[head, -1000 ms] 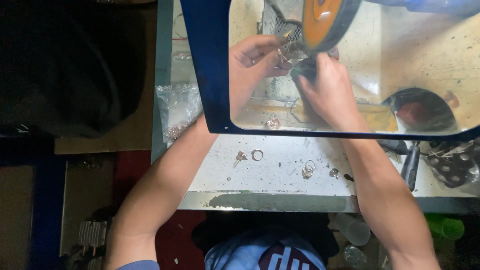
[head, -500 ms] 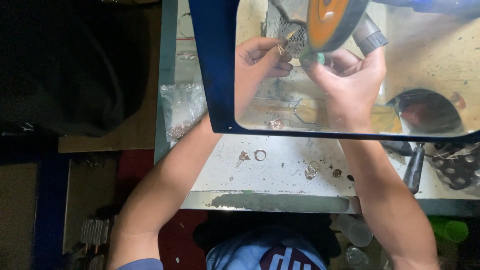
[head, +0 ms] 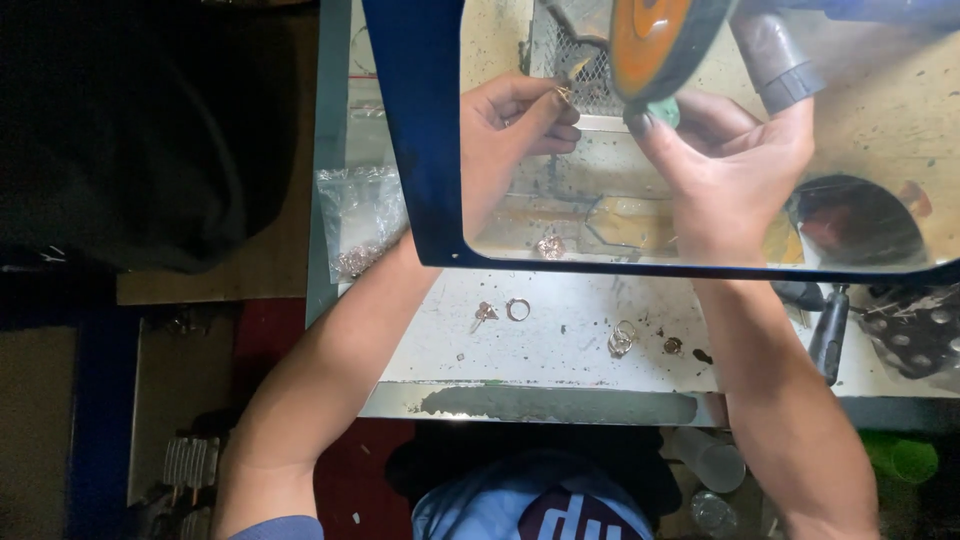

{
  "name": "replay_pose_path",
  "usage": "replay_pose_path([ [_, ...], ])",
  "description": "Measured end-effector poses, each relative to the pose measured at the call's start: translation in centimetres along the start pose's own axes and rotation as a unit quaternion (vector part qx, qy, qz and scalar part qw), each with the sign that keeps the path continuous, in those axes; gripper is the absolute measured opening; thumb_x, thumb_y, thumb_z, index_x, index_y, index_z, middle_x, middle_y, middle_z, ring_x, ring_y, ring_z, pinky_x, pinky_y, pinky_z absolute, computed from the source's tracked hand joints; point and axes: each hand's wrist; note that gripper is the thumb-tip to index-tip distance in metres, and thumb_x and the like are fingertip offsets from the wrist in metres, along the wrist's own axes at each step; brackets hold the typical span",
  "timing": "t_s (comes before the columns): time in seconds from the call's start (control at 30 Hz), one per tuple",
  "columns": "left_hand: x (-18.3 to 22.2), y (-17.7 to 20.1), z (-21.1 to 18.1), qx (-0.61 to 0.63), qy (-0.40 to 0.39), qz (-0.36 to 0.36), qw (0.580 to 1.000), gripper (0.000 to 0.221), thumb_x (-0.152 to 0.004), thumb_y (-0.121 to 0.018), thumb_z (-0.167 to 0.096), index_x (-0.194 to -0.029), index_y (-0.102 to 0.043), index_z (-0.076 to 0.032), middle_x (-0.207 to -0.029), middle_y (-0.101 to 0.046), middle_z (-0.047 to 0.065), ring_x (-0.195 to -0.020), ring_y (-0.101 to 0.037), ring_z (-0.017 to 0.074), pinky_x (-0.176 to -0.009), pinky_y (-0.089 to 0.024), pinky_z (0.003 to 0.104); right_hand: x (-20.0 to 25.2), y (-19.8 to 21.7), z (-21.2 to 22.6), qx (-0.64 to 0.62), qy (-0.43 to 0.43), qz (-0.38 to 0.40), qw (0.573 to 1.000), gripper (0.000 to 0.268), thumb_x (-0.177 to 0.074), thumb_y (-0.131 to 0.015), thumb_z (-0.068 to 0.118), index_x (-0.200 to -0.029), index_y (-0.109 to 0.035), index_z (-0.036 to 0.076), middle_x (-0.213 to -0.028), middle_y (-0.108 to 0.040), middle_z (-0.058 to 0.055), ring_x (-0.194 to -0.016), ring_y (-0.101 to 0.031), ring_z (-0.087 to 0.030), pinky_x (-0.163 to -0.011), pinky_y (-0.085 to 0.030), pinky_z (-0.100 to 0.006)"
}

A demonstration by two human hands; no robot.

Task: Polishing a small metal jewelry component using a bench-mounted rotary polishing machine with a protective shield.

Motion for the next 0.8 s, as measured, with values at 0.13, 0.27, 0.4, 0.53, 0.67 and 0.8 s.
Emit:
replay_pose_path([
  [0.13,0.3,-0.3,-0.4,-0.004,-0.001,0.011,1.000,0.021,-0.100,-0.062,-0.014,-0.111,-0.070,0.003,-0.094,-0.075,0.015,-0.084,-0.076,0.0226,-0.079,-0.069,0.030,-0.5,0.8,-0.7,0.133,-0.017,0.053,0.990,0.083,-0.096,-0.092,-0.003,-0.154,-0.033,-0.002,-0.160,-0.044,-0.027,-0.111,-0.074,-0.027,-0.101,-0.061,-0.035],
  [0.27,0.3,-0.9,-0.6,-0.019,0.001,0.001,1.000,0.019,-0.097,-0.066,-0.014,-0.105,-0.072,0.002,-0.091,-0.075,0.015,-0.083,-0.077,0.0224,-0.075,-0.071,0.030,-0.4,0.8,-3.4,0.327,-0.149,0.140,0.923,0.057,-0.083,-0.092,0.022,-0.116,-0.052,-0.001,-0.107,-0.077,-0.010,-0.099,-0.073,-0.025,-0.080,-0.056,-0.039],
  [0.4,0.3,-1.2,-0.2,-0.013,0.009,-0.011,1.000,0.028,-0.091,-0.073,-0.024,-0.101,-0.074,0.002,-0.084,-0.077,0.016,-0.072,-0.078,0.0216,-0.068,-0.070,0.028,0.1,-0.3,-2.4,0.155,-0.067,0.123,0.978,0.050,-0.090,-0.078,0.002,-0.129,-0.048,-0.003,-0.126,-0.068,-0.017,-0.117,-0.069,-0.029,-0.100,-0.055,-0.039],
  [0.53,0.6,-1.4,0.5,-0.012,0.011,0.033,0.999,0.026,-0.092,-0.073,-0.023,-0.103,-0.074,0.000,-0.086,-0.077,0.014,-0.070,-0.077,0.0180,-0.066,-0.068,0.026,0.9,-1.5,-2.6,-0.123,-0.107,0.022,0.986,0.059,-0.091,-0.080,-0.005,-0.140,-0.049,0.001,-0.113,-0.072,-0.012,-0.106,-0.072,-0.017,-0.095,-0.061,-0.030],
  [0.67,0.5,-1.8,1.2,-0.012,-0.007,0.038,0.999,0.018,-0.094,-0.072,-0.017,-0.101,-0.073,0.000,-0.080,-0.076,0.013,-0.067,-0.075,0.0163,-0.064,-0.068,0.026,0.9,-1.9,-1.3,-0.135,-0.119,-0.005,0.984,0.059,-0.087,-0.083,-0.007,-0.138,-0.053,-0.001,-0.103,-0.074,-0.011,-0.096,-0.073,-0.016,-0.092,-0.064,-0.030],
  [0.8,0.3,-2.2,1.3,-0.022,-0.023,0.024,0.999,0.023,-0.093,-0.072,-0.019,-0.103,-0.073,0.001,-0.086,-0.076,0.015,-0.065,-0.076,0.0192,-0.060,-0.068,0.027,0.8,-1.8,-2.2,-0.146,-0.109,-0.046,0.982,0.064,-0.085,-0.091,0.003,-0.137,-0.054,-0.001,-0.101,-0.076,-0.013,-0.094,-0.075,-0.018,-0.088,-0.068,-0.033],
])
Point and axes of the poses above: each hand's wrist, its own x-axis away from the middle knuckle, its own y-axis out of the back of the hand, z = x × y
